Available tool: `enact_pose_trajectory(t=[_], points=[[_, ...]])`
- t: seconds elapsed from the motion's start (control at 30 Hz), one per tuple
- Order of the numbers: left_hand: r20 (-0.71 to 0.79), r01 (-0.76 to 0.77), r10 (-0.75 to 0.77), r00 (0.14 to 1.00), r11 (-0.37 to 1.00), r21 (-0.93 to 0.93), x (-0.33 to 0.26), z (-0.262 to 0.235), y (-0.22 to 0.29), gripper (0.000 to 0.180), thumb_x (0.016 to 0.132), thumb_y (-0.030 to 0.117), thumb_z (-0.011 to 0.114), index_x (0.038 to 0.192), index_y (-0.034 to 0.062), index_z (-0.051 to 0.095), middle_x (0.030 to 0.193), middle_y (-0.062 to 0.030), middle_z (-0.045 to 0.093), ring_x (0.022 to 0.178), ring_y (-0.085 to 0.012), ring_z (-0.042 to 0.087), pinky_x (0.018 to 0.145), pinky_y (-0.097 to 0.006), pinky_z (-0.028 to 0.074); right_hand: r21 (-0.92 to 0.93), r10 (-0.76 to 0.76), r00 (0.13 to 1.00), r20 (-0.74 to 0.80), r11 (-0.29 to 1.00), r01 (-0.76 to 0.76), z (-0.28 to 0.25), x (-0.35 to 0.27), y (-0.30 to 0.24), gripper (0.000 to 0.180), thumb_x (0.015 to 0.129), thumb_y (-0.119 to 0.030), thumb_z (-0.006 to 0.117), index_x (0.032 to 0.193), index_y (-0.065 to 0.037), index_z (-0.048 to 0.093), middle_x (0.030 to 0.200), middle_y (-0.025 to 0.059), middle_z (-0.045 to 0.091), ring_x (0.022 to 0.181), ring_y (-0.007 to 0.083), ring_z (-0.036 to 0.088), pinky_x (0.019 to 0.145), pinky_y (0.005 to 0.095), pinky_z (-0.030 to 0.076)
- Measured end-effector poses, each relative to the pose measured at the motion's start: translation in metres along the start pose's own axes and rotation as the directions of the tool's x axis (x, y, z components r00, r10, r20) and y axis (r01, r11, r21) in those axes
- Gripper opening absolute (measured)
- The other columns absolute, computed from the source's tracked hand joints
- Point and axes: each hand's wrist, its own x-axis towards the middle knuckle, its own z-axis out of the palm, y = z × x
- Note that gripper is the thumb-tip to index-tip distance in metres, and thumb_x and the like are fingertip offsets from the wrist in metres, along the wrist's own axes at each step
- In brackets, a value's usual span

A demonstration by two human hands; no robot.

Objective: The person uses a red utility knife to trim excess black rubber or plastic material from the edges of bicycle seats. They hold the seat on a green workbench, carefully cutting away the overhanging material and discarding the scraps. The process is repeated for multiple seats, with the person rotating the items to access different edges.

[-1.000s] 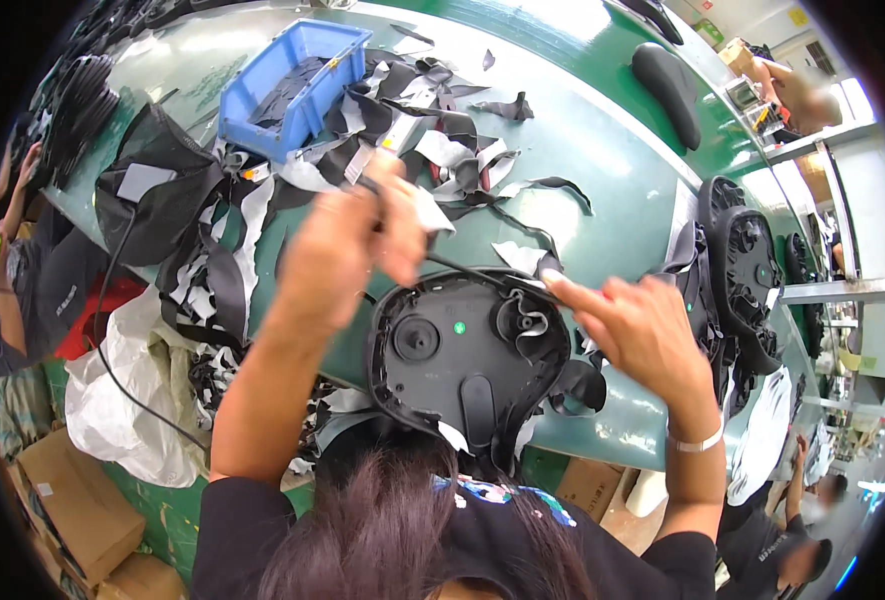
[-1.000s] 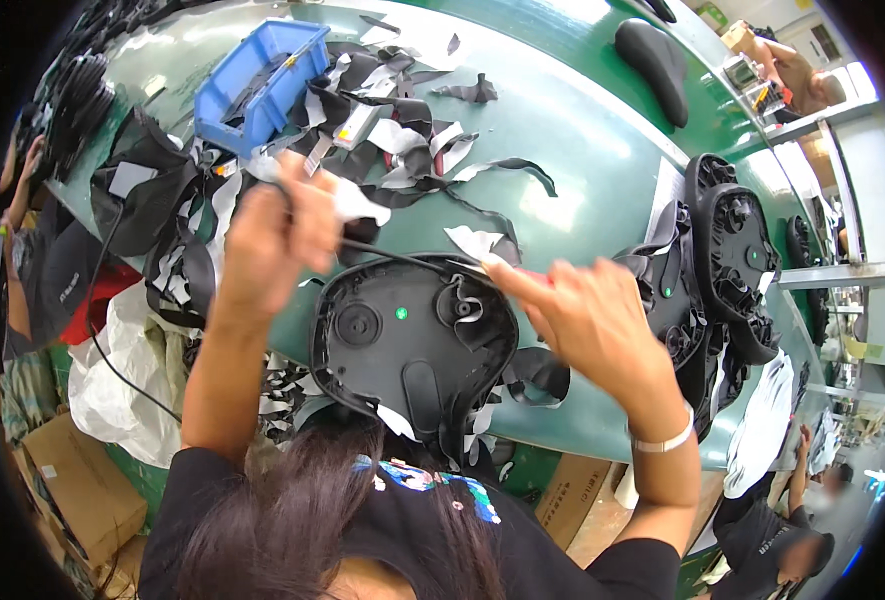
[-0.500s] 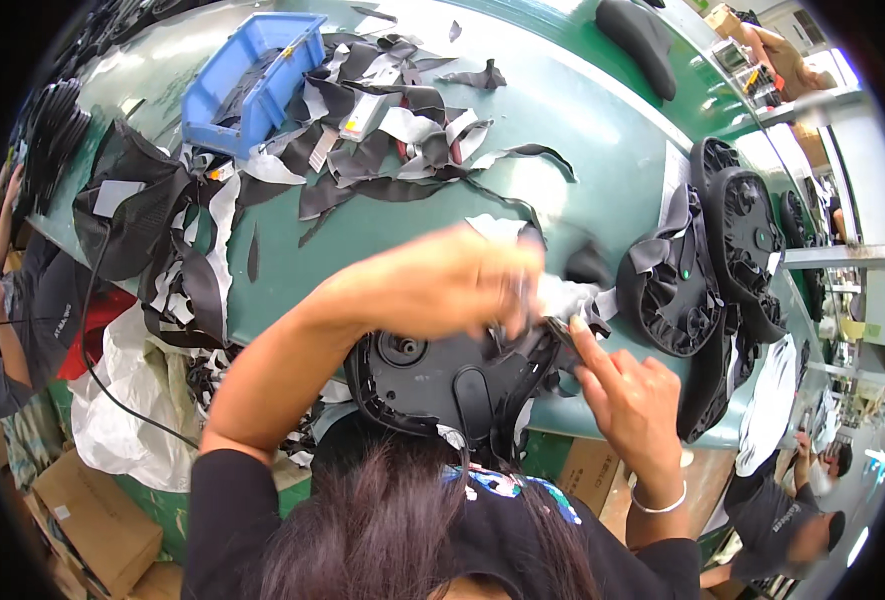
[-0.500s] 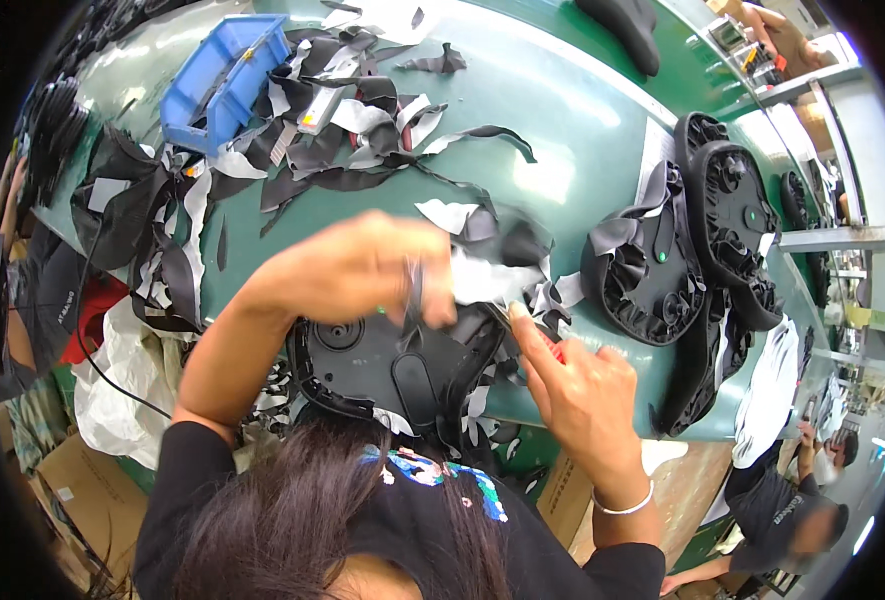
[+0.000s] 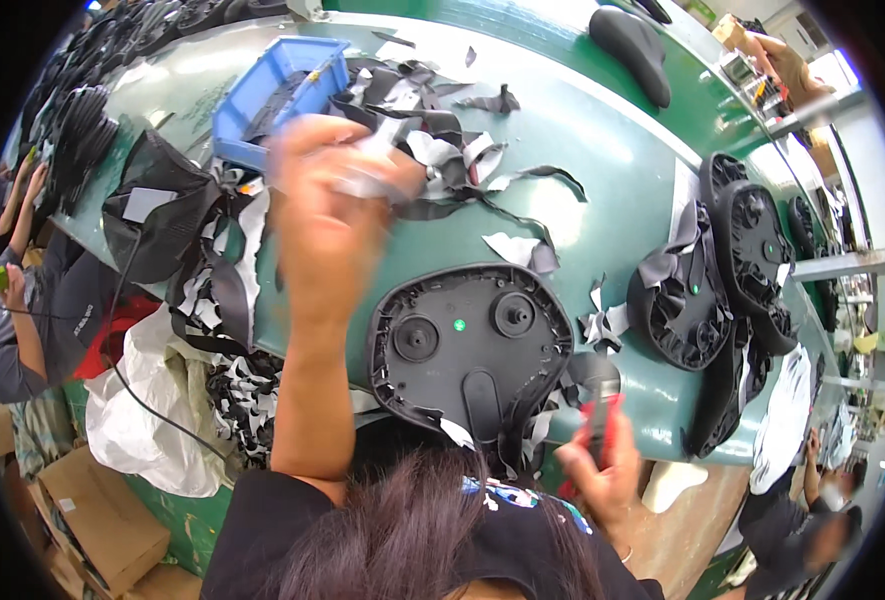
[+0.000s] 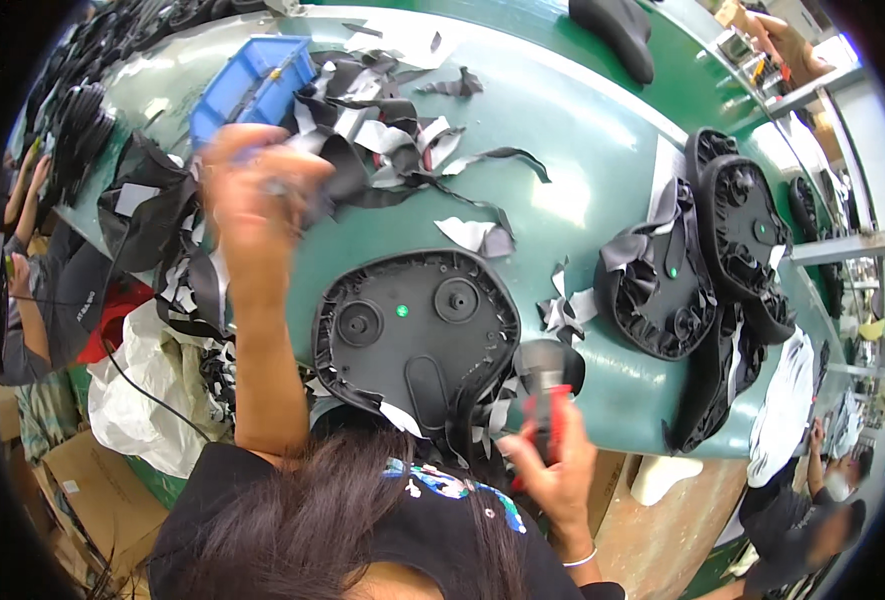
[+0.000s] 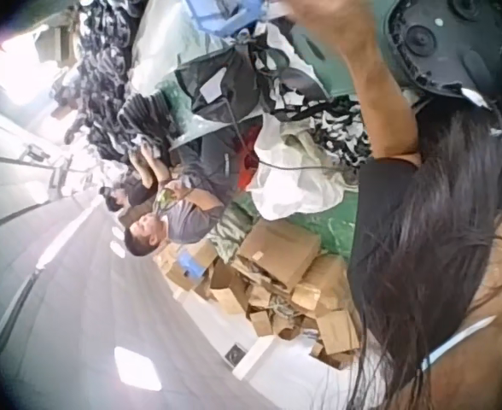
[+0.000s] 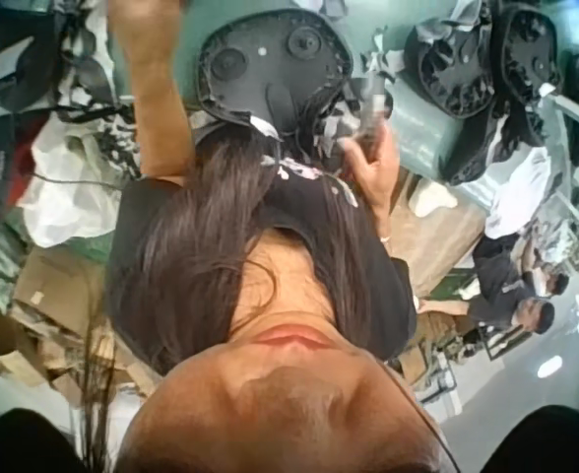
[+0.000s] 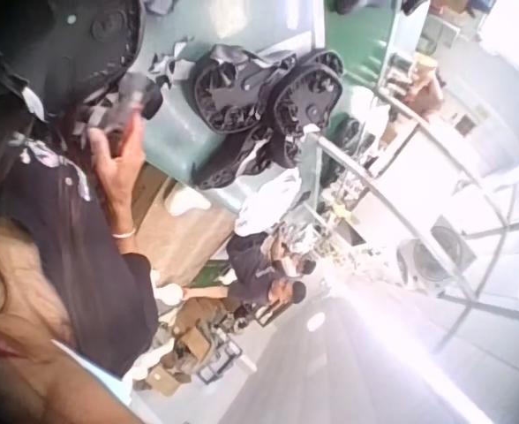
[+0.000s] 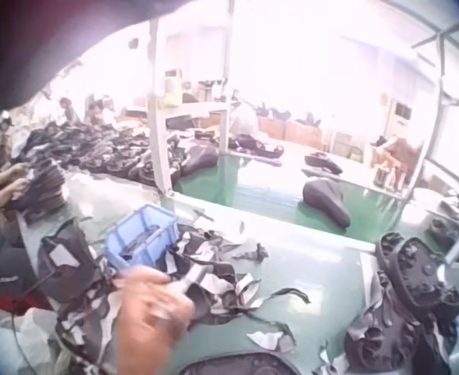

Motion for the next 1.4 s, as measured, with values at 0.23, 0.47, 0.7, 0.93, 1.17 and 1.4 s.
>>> enact_pose_trajectory(t=[0.23,0.47,0.7,0.93,1.17,1.4], points=[[0.704,0.057,-0.286,0.650,0.942,0.330,0.007,-0.001,-0.048,0.025,0.081,0.025,0.066,0.087,0.0013,0.070,0.076,-0.0060,0.067,0.068,-0.0152,0.060,0.065,-0.026,0.047,0.360,0.015,0.994,-0.111,0.933,0.026,0.010,0.039,0.017,0.032,0.089,-0.008,0.059,0.119,0.001,0.051,0.115,0.0106,0.058,0.100,0.0164,0.058,0.085,0.0307,0.048],[0.286,-0.285,0.212,0.935,0.927,0.244,0.042,0.035,-0.084,0.025,0.093,0.024,0.049,0.103,0.0034,0.057,0.089,-0.0114,0.062,0.080,-0.0278,0.061,0.072,-0.037,0.049,-0.363,-0.412,0.860,-0.301,0.883,0.296,0.003,0.053,0.043,0.060,0.089,-0.018,0.061,0.140,0.000,0.035,0.137,0.0146,0.041,0.119,0.0237,0.045,0.101,0.0351,0.034],[0.930,0.145,0.070,-0.361,0.989,-0.019,-0.001,0.005,-0.005,0.054,0.080,0.019,0.073,0.128,0.0098,0.052,0.130,-0.0117,0.054,0.095,-0.0226,0.063,0.069,-0.032,0.055,0.515,-0.127,0.964,0.234,0.857,-0.011,0.020,0.058,0.004,0.036,0.090,-0.015,0.057,0.120,0.000,0.044,0.110,0.0181,0.062,0.090,0.0221,0.066,0.084,0.0346,0.052],[0.756,0.102,-0.036,0.653,0.994,-0.041,0.020,0.100,-0.038,0.021,0.085,0.021,0.068,0.085,0.0012,0.062,0.075,-0.0048,0.064,0.066,-0.0144,0.058,0.059,-0.030,0.046,0.460,-0.295,0.928,-0.229,0.807,0.370,-0.036,0.269,-0.102,0.040,0.084,-0.013,0.063,0.120,-0.002,0.048,0.079,0.0074,0.059,0.059,0.0117,0.056,0.050,0.0254,0.045],[0.652,-0.076,0.115,0.750,0.993,-0.088,0.012,0.131,-0.083,0.022,0.085,0.018,0.067,0.076,-0.0003,0.060,0.070,-0.0111,0.058,0.059,-0.0228,0.057,0.055,-0.033,0.044,0.790,0.051,0.962,-0.268,0.584,0.189,-0.074,0.515,-0.030,0.039,0.084,-0.008,0.064,0.120,-0.014,0.049,0.096,0.0069,0.057,0.073,0.0234,0.058,0.061,0.0394,0.053],[0.657,-0.037,0.126,0.743,0.988,-0.148,0.015,0.125,-0.082,0.021,0.086,0.018,0.067,0.076,-0.0001,0.060,0.069,-0.0100,0.057,0.059,-0.0223,0.054,0.056,-0.033,0.043,0.841,0.068,0.949,-0.307,0.487,0.237,-0.042,0.569,-0.050,0.036,0.077,-0.014,0.071,0.112,-0.012,0.061,0.079,0.0016,0.052,0.059,0.0150,0.052,0.051,0.0309,0.049]])
